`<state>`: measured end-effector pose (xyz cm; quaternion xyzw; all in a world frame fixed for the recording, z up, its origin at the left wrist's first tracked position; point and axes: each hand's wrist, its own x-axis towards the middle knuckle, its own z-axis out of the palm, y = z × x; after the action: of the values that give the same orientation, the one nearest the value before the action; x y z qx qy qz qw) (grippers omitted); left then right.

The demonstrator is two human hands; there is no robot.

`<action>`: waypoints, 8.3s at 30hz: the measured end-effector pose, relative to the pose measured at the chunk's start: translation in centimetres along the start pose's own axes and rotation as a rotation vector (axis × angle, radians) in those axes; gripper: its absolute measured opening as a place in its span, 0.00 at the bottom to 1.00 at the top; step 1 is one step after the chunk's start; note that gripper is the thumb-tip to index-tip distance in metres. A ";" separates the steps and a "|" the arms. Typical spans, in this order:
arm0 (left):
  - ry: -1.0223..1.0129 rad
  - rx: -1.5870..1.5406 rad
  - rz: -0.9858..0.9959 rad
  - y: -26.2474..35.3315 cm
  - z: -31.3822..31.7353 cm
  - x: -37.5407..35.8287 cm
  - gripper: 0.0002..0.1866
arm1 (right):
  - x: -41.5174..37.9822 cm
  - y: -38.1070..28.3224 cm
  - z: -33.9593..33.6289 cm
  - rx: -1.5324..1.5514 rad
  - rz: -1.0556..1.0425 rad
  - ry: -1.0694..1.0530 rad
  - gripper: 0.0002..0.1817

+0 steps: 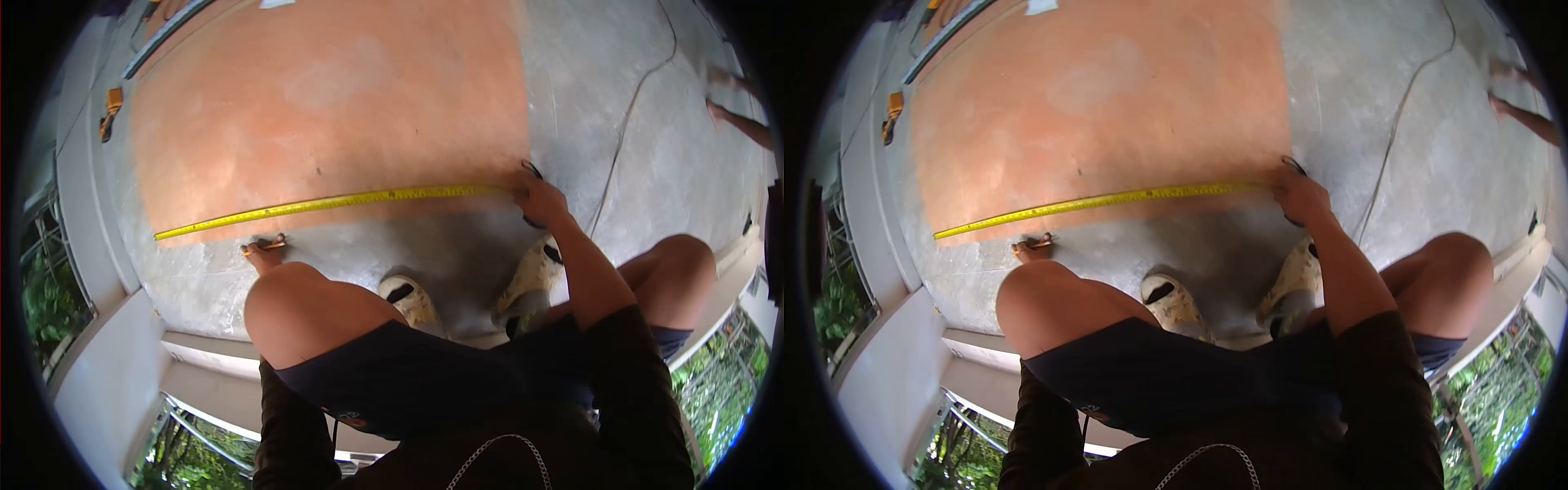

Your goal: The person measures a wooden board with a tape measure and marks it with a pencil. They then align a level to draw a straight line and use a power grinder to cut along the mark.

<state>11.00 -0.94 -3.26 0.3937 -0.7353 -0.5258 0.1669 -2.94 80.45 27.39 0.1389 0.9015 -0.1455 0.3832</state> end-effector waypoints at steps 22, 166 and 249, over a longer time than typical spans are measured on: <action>-0.208 0.926 -0.036 23.0 9.7 -11.5 0.54 | 0.6 -1.1 -1.3 -0.060 0.062 -0.019 0.31; -1.086 0.155 0.714 33.9 34.8 -38.1 0.06 | 1.4 -0.2 0.0 0.004 0.168 -0.007 0.30; -0.356 0.003 0.481 89.2 25.1 -41.9 0.10 | 14.6 16.8 -13.9 0.343 0.329 0.255 0.58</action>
<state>-14.97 59.00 74.73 0.1102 -0.8259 -0.5310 0.1545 -15.62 103.02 23.35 0.3637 0.8699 -0.2134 0.2557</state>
